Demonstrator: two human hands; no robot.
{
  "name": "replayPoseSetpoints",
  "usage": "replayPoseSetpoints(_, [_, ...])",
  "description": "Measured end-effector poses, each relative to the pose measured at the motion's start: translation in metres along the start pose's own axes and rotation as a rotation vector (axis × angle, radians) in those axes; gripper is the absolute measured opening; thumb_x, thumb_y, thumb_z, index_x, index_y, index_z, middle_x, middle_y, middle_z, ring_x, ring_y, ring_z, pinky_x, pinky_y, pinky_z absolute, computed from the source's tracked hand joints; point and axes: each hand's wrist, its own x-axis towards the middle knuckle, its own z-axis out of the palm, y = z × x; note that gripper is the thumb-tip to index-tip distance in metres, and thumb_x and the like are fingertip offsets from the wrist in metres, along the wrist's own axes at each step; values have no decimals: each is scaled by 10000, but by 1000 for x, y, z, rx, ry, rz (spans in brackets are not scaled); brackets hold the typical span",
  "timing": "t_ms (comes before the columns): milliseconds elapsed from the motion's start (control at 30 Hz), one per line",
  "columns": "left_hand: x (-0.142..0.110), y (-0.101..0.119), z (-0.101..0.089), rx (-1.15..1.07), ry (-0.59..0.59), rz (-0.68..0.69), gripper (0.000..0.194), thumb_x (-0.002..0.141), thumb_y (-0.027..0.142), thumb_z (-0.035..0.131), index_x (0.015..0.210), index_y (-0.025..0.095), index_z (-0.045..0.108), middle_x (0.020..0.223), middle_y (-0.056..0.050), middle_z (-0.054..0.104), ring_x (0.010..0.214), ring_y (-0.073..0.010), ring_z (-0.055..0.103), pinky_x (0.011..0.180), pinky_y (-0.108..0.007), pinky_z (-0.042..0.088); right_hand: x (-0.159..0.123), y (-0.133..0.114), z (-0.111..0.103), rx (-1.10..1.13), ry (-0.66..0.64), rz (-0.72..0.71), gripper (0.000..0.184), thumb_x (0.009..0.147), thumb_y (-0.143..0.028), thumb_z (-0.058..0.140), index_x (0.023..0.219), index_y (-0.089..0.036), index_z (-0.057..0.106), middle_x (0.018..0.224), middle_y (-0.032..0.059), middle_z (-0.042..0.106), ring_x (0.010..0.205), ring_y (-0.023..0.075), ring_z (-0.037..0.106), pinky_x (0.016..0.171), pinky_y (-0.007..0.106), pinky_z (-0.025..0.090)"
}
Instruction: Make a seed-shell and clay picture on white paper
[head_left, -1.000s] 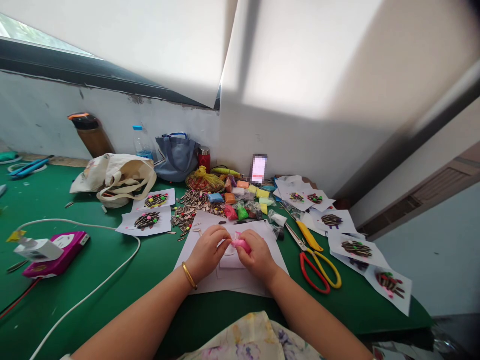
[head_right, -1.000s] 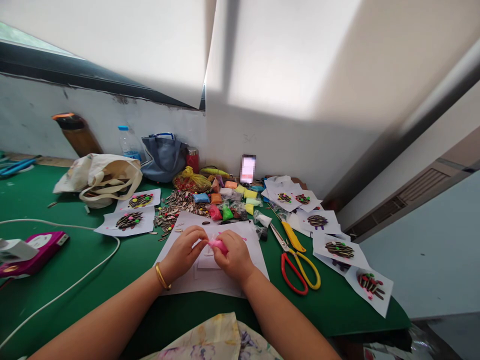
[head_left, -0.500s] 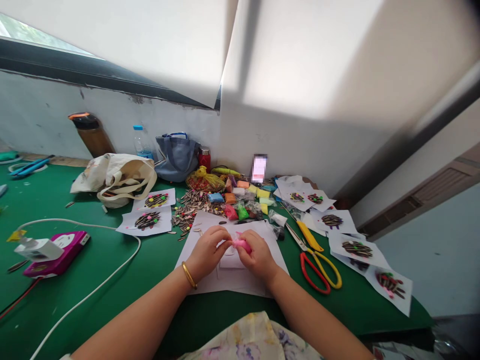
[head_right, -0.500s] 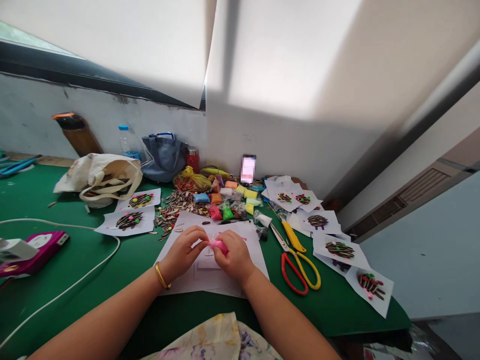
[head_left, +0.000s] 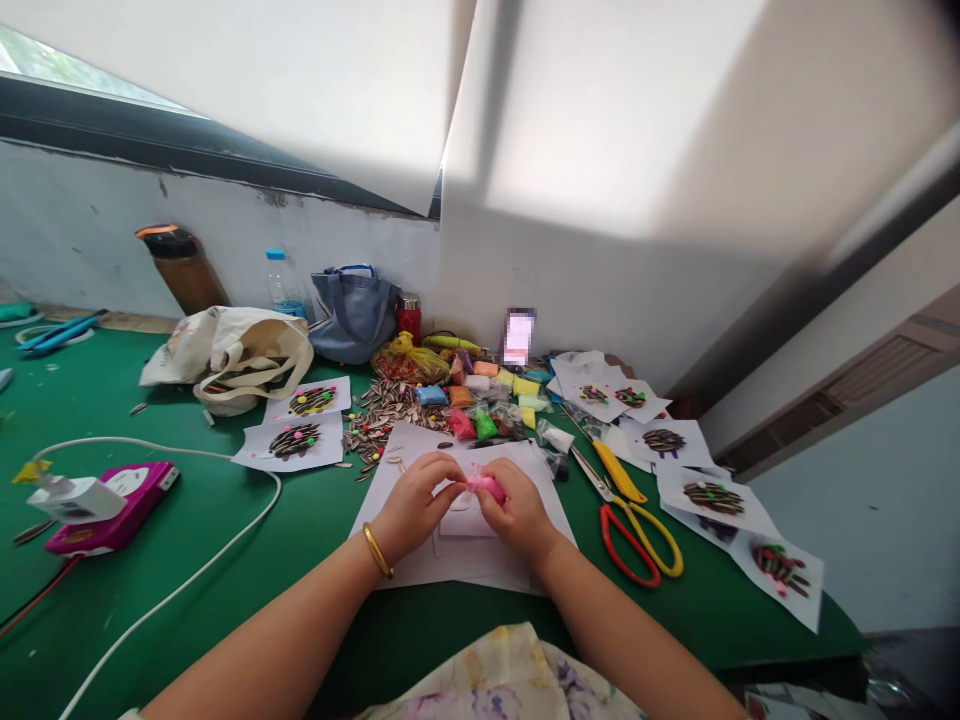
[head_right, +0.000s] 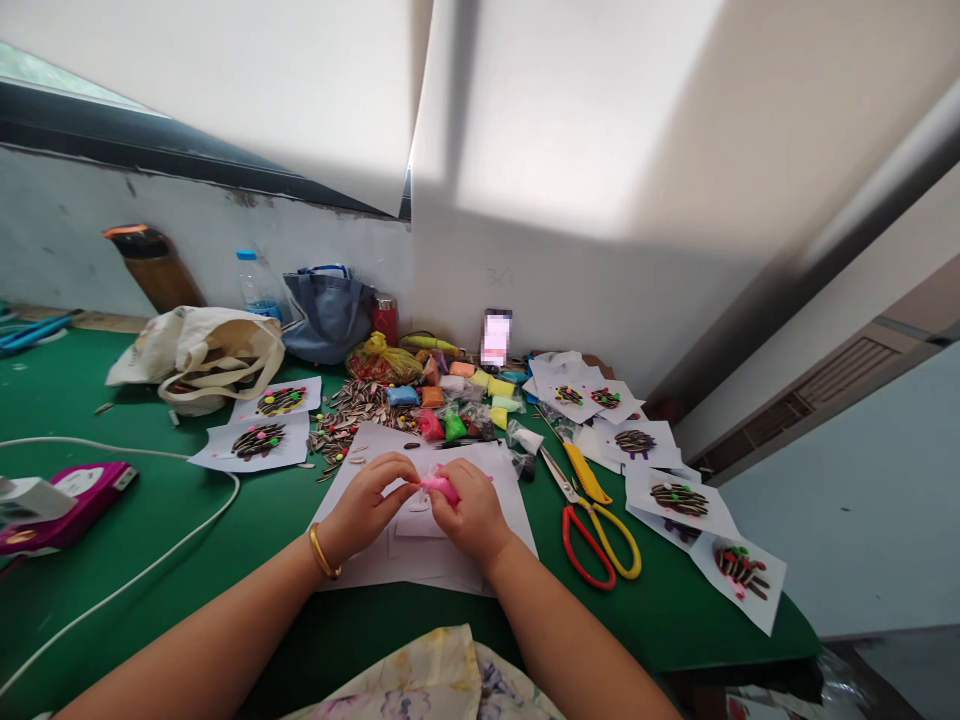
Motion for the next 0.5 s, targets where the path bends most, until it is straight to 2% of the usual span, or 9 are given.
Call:
replayPoseSetpoints(233, [-2,-2,0,14,13,1,108,925,251,559,919,213,660,904,-33,649,862,-158,580,799,-299,449,0,-3,-2,-14,-14,1,89,875,-257,503,886,-203,573,890,59,607,851,207,546,733,324,434])
replayPoseSetpoints(500, [-2,-4,3,-30,14,-75,114,885,308,624,878,208,679,861,-25,688,806,-155,600,756,-288,462,0,-1,0,-59,-18,-49,139,835,-246,548,963,-202,581,929,73,618,893,230,549,793,362,449])
